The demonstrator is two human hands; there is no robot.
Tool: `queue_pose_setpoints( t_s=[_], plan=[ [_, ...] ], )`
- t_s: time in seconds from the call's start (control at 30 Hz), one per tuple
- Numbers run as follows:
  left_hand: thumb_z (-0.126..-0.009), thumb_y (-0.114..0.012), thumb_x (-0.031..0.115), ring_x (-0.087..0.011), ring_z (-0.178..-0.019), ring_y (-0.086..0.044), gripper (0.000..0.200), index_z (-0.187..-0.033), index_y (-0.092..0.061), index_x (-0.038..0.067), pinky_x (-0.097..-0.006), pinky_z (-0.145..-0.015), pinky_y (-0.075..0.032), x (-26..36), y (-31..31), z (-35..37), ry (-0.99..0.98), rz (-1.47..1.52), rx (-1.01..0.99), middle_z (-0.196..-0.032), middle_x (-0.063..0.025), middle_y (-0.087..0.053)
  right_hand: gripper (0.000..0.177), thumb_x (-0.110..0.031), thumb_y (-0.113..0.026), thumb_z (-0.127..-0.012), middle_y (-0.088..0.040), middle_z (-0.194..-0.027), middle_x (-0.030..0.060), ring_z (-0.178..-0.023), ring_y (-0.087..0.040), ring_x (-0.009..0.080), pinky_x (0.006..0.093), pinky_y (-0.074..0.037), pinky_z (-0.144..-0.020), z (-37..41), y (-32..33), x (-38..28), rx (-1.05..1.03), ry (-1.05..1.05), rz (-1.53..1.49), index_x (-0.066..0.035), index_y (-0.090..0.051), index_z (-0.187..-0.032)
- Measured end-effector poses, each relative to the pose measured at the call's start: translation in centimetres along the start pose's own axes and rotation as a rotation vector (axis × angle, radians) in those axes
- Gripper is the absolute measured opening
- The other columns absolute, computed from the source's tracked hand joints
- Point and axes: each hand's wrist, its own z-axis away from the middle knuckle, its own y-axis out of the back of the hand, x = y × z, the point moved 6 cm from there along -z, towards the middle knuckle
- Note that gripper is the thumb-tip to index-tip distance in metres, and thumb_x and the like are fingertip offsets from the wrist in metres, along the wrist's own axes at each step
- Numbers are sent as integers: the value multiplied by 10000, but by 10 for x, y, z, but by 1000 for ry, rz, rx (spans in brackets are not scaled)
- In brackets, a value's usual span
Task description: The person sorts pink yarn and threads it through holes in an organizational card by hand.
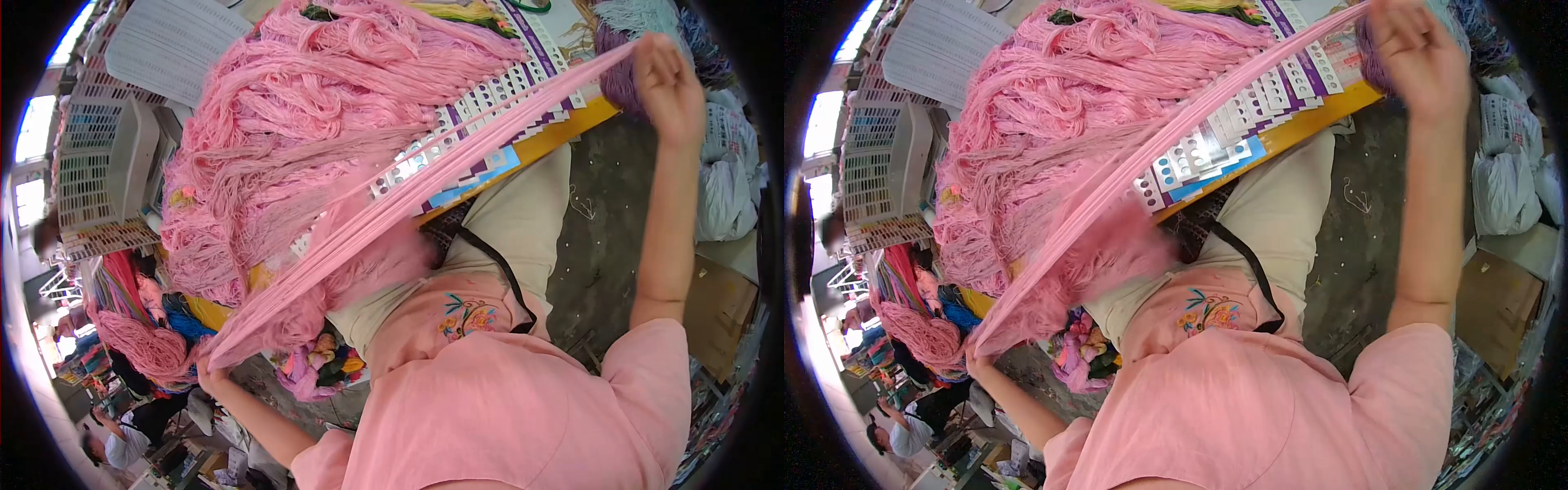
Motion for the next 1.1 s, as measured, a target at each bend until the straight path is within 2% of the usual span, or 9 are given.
queue_pose_setpoints(
  t_s=[0.1, 0.17, 0.27, 0.37, 0.4, 0.53, 0.57, 0.8, 1.1],
  plan=[
    [-800, -315, 67, -51, -320, -269, 61, -745, -327, 43, -176, -348, -243, 88, 17, 16, -295, -115, 172, -439, 31, -281, 126, 34, -296, -732, -383, -582, 70, -466, -302, 140, 488, -258, -918, -47, 67, -151, -217, 77, 101, 10, -358, -624],
    [-806, -321, 86, -48, -326, -276, 70, -808, -336, 18, -172, -346, -250, 123, 15, 24, -413, -180, 223, -449, 32, -291, 97, -57, -334, -754, -350, -637, 61, -573, -404, 159, 417, -344, -666, -27, 56, -225, 634, 810, 788, -14, -390, -821],
    [-814, -331, 115, -43, -336, -286, 163, -902, -350, -21, -165, -343, -261, 117, -24, 9, -383, -211, 101, -463, 34, -305, 77, -50, -402, -701, -413, -632, 74, -552, -425, 167, 356, -364, -578, -45, 41, -227, 447, 886, 1032, -9, -438, -755],
    [-823, -340, 145, -39, -345, -297, 268, -996, -363, -59, -158, -341, -272, -29, -88, -18, 104, -175, -213, -477, 36, -319, 51, -39, -503, -621, -506, -625, 92, -520, -456, 178, 265, -394, -445, -70, 26, -197, 142, 956, 1402, -2, -511, -656],
    [-826, -343, 154, -37, -348, -300, 304, -1027, -368, -72, -156, -340, -275, -102, -106, -19, 328, -172, -303, -481, 37, -323, 129, -97, -412, -748, -501, -733, 43, -721, -472, 127, 273, -382, -683, -75, 44, -120, 192, 423, 833, -22, -505, -795],
    [-819, -366, 121, -19, -339, -279, 315, -1049, -364, -94, -135, -310, -247, -351, -128, 2, 578, -459, -406, -516, 16, -379, 123, -152, -549, -691, -518, -637, -9, -606, -459, 65, 196, -362, -570, -56, 68, 86, 88, -226, 1292, -32, -573, -697],
    [-801, -391, 100, -7, -354, -311, 272, -1007, -416, -75, -131, -303, -236, -412, -138, 33, 912, -348, -461, -640, -49, -500, 72, -95, -570, -658, -531, -627, 2, -592, -479, 67, 204, -379, -546, -55, 96, 112, 19, -227, 1324, -25, -579, -667],
    [-760, -500, 174, -63, -470, -434, 157, -790, -530, 23, -183, -431, -329, -576, -95, 58, 609, -1684, -600, -669, -23, -542, 65, -43, -572, -580, -497, -601, 90, -553, -496, 221, 296, -387, -513, -22, 83, 162, -124, 316, 1805, -13, -540, -627],
    [-750, -509, 104, -68, -420, -414, 96, -722, -539, 17, -187, -382, -313, -554, -98, 55, 568, -1617, -596, -569, -13, -488, 309, -176, -588, -582, -449, -784, 108, -724, -450, 265, 330, -351, -634, 5, 65, 175, -353, 271, 1902, -16, -507, -834]
  ],
)
